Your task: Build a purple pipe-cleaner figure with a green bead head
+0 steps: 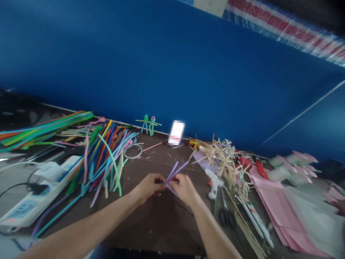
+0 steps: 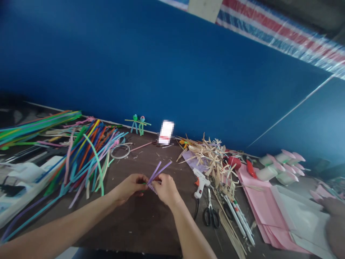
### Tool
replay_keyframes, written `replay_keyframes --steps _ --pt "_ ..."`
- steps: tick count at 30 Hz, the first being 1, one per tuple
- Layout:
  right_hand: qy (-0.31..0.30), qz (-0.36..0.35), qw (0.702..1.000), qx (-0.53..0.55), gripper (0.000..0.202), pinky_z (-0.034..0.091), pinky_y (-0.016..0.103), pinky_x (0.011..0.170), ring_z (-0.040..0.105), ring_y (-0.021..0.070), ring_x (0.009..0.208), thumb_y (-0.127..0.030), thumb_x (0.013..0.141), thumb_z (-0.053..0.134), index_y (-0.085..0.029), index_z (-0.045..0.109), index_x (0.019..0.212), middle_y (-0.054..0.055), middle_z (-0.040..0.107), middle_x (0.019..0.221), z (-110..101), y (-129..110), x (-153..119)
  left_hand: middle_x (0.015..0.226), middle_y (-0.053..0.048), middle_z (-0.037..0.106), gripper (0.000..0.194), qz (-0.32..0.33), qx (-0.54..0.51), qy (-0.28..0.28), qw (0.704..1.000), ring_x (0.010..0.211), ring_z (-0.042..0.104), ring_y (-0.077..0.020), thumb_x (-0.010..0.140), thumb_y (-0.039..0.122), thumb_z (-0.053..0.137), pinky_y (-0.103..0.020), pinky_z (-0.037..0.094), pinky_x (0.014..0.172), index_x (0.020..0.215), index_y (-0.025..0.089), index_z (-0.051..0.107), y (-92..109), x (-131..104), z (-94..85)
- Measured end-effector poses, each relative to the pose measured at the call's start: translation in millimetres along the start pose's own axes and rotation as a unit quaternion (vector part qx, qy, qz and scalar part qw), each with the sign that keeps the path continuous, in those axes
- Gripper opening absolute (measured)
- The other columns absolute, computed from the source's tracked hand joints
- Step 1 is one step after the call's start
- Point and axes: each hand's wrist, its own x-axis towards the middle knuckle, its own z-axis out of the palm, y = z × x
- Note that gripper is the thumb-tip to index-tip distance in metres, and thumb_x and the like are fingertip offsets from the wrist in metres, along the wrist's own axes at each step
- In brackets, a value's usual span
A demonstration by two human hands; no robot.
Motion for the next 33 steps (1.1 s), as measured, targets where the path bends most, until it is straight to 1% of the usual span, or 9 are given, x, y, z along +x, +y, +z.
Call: replay_keyframes --steps 5,8,12,16,22,25,28,30,33 --pt "-0.109 0.133 0.957 0.235 0.004 0.033 0.019 0.049 0.047 0.008 0.046 -0.014 0.056 0.059 -0.014 0.063 0.058 -0.005 0.056 0.048 -6 4 9 0.054 0.004 0.053 0.014 0.047 0.007 -0.067 0.997 0.052 0.045 -0.0089 0.052 0.017 0.066 -0.021 0.037 0.053 0.063 0.012 0.059 7 -1 -3.4" --pt "-0.144 0.156 0.938 0.275 0.007 0.031 0.018 0.043 0.043 0.0064 0.04 -0.019 0.056 0.06 -0.014 0.06 0.06 -0.005 0.054 0.046 -3 10 10 0.056 0.003 0.055 0.013 0.058 0.004 -0.097 0.994 0.055 0.047 -0.0094 0.052 0.015 0.066 -0.021 0.037 0.057 0.062 0.012 0.059 10 -2 -5.3" --pt "-0.168 0.197 0.91 0.324 0.01 0.021 0.016 0.035 0.029 0.0034 0.029 -0.026 0.064 0.055 -0.017 0.055 0.068 -0.008 0.044 0.039 7 21 6 0.059 0.003 0.055 0.015 0.036 -0.046 -0.073 0.996 0.058 0.049 -0.0106 0.053 0.017 0.066 -0.022 0.039 0.056 0.065 0.014 0.058 6 -3 -5.4" --pt "-0.165 0.219 0.893 0.358 0.017 0.018 0.015 0.034 0.024 0.0021 0.028 -0.03 0.064 0.057 -0.017 0.052 0.073 -0.009 0.045 0.04 17 30 2 0.068 0.0 0.058 0.018 0.009 -0.104 -0.033 0.994 0.064 0.053 -0.0123 0.055 0.021 0.066 -0.021 0.039 0.054 0.069 0.015 0.056 0 0 -3.2" --pt "-0.081 0.201 0.9 0.377 0.033 0.018 0.016 0.033 0.03 0.0018 0.03 -0.042 0.061 0.061 -0.015 0.054 0.078 -0.007 0.049 0.05 34 30 -6 0.059 0.003 0.056 0.018 0.017 -0.137 0.028 0.99 0.056 0.053 -0.0107 0.056 0.023 0.065 -0.019 0.037 0.049 0.068 0.016 0.052 -5 7 0.9" --pt "-0.026 0.124 0.955 0.27 0.024 0.026 0.019 0.035 0.037 0.0051 0.034 -0.036 0.068 0.054 -0.014 0.059 0.077 -0.004 0.052 0.053 36 24 -12 0.059 0.003 0.055 0.016 0.053 -0.099 0.064 0.992 0.056 0.052 -0.0108 0.057 0.023 0.063 -0.02 0.039 0.05 0.067 0.015 0.053 -5 10 1.5" --pt "0.065 -0.008 0.997 0.034 0.015 0.039 0.023 0.056 0.055 0.0134 0.06 -0.021 0.072 0.049 -0.016 0.063 0.076 0.002 0.061 0.067 31 11 -22 0.055 0.004 0.052 0.015 0.088 -0.01 0.098 0.991 0.05 0.049 -0.0103 0.058 0.024 0.06 -0.021 0.038 0.047 0.069 0.014 0.055 -6 12 0.2" --pt "0.096 -0.059 0.986 -0.123 0.016 0.038 0.024 0.065 0.057 0.0163 0.072 -0.015 0.074 0.047 -0.019 0.062 0.08 0.004 0.062 0.077 26 1 -29 0.05 0.005 0.05 0.014 0.109 0.061 0.103 0.987 0.044 0.046 -0.0098 0.059 0.023 0.057 -0.021 0.036 0.044 0.07 0.014 0.056 -5 12 -1.6" --pt "0.086 -0.076 0.956 -0.27 0.015 0.036 0.023 0.061 0.057 0.0154 0.069 -0.013 0.077 0.046 -0.019 0.059 0.081 0.004 0.061 0.077 20 -14 -35 0.05 0.004 0.051 0.013 0.142 0.143 0.089 0.975 0.042 0.047 -0.01 0.059 0.018 0.052 -0.02 0.035 0.044 0.07 0.014 0.057 -4 12 -4.5"
